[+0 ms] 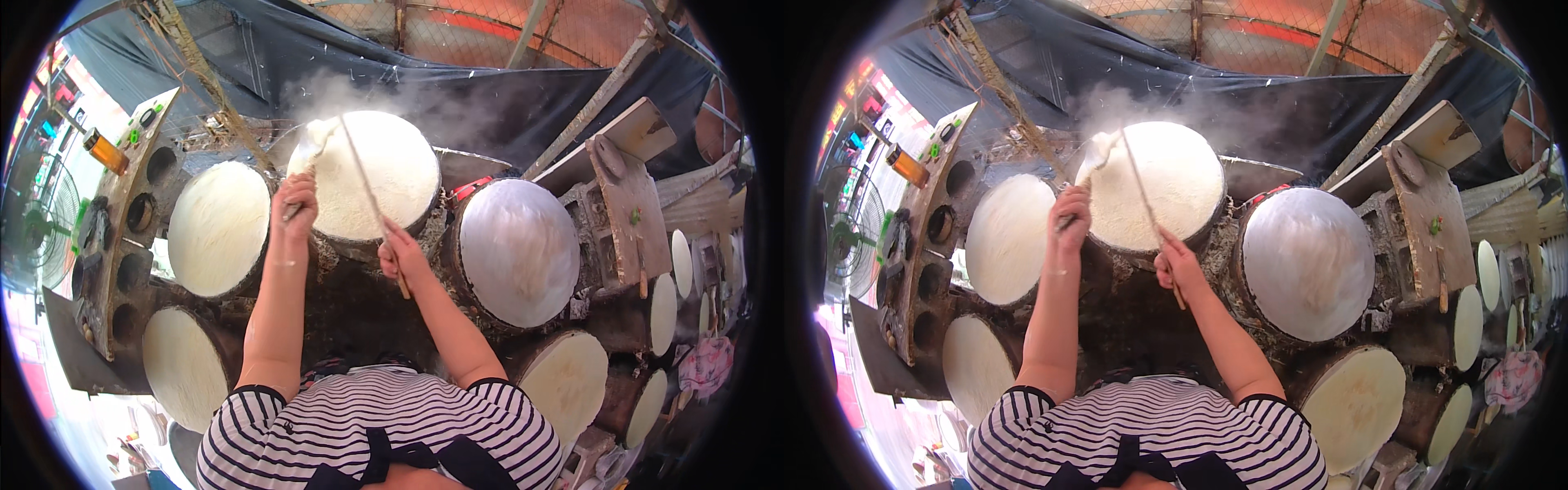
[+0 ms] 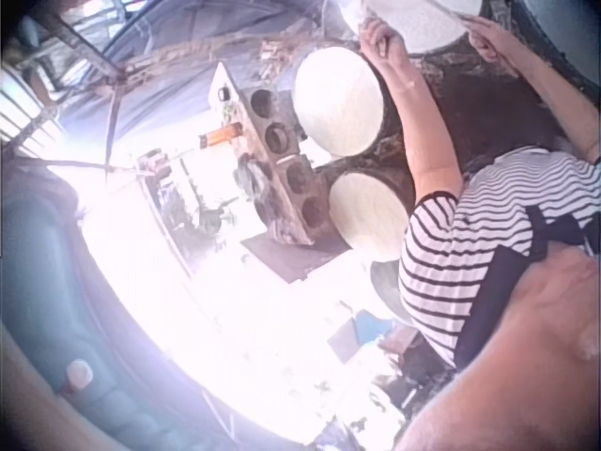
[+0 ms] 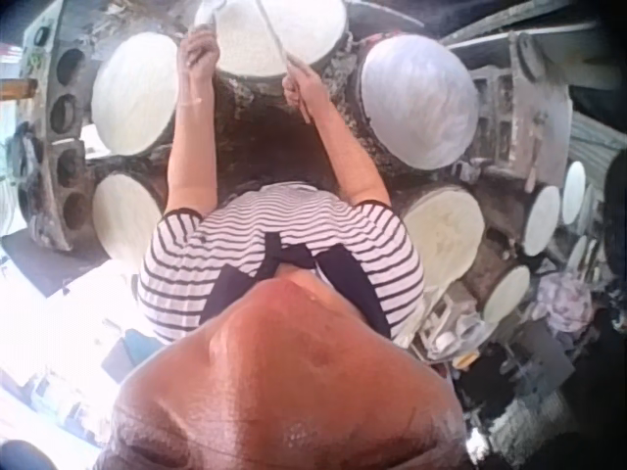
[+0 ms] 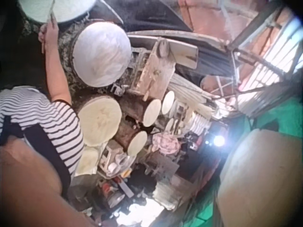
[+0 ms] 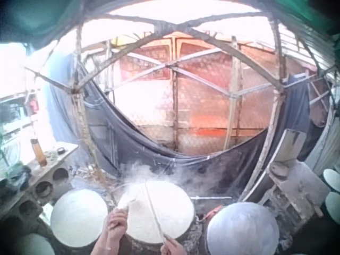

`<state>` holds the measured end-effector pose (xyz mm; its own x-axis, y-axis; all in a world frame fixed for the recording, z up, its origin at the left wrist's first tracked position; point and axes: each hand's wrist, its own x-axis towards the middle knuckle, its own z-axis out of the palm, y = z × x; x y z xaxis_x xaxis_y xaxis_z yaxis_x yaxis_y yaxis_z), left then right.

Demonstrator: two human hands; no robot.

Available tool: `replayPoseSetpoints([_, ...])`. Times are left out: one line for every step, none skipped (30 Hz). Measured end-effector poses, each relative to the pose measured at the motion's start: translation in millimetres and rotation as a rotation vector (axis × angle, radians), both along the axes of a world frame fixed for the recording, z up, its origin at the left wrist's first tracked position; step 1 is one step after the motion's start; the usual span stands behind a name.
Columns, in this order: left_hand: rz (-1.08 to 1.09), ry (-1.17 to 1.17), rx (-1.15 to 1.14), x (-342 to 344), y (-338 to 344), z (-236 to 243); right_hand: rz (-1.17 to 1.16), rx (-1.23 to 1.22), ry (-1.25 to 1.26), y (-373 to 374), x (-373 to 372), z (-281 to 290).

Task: The person ladles batter onto multiple hot griddles, spreads it into thin circles, and removes cooked crepes to a stack. They repeat this cycle across several griddles using a ladle and a wooden spreader.

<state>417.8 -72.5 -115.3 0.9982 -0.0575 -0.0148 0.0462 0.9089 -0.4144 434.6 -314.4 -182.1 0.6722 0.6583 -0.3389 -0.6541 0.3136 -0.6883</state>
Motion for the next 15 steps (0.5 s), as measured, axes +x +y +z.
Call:
replayPoseSetpoints([0.026, -0.031, 0.003, -13.1, 0.8, 18.9, -0.081, -0.103, -0.092, -1.0, 7.3, 0.0])
replayPoseSetpoints([0.047, -0.059, 0.002, -25.8, -0.2, 35.9, -0.144, -0.173, -0.161, -1.3, 18.5, -2.4])
replayPoseSetpoints([0.056, -0.105, 0.009, -36.8, -1.5, 52.5, -0.144, -0.328, -0.270, -0.1, 38.2, -11.0])
replayPoseSetpoints([0.099, -0.089, 0.033, -50.2, -8.9, 79.9, -0.141, -0.485, -0.373, 0.0, 53.4, -25.2])
replayPoseSetpoints([0.102, -0.194, 0.041, -64.0, -10.5, 95.3, -0.125, -0.699, -0.690, 1.4, 61.0, -43.2])
replayPoseSetpoints([0.152, -0.234, 0.064, -78.6, -8.3, 109.5, -0.120, -0.908, -1.020, 1.9, 72.1, -59.3])
replayPoseSetpoints([0.189, -0.231, 0.095, -98.0, -6.3, 126.3, -0.108, -1.101, -1.358, 4.7, 78.0, -66.8])
replayPoseSetpoints([0.254, -0.235, 0.125, -122.1, -1.3, 138.5, 0.057, -1.135, -1.370, 8.2, 64.4, -53.2])
replayPoseSetpoints([0.295, -0.222, 0.166, -145.7, -3.0, 155.5, 0.219, -1.173, -1.383, 7.0, 47.1, -20.7])
replayPoseSetpoints([0.348, -0.263, 0.216, -170.7, 5.0, 158.3, 0.380, -1.213, -1.399, 3.3, 37.4, 1.0])
replayPoseSetpoints([0.393, -0.264, 0.253, -194.3, 12.3, 160.5, 0.351, -1.241, -1.453, -3.5, 37.5, 3.9])
replayPoseSetpoints([0.449, -0.263, 0.299, -219.9, 16.7, 165.4, 0.326, -1.320, -1.428, -7.5, 41.3, 5.8])
replayPoseSetpoints([0.490, -0.237, 0.319, -243.1, 16.6, 171.1, 0.154, -1.315, -1.464, -15.7, 50.6, -11.8])
replayPoseSetpoints([0.533, -0.208, 0.339, -268.0, 15.3, 176.3, 0.021, -1.349, -1.388, -17.5, 56.3, -26.3])
replayPoseSetpoints([0.587, -0.178, 0.339, -297.2, 14.7, 181.3, 0.052, -1.346, -1.377, -12.8, 49.7, -26.6])
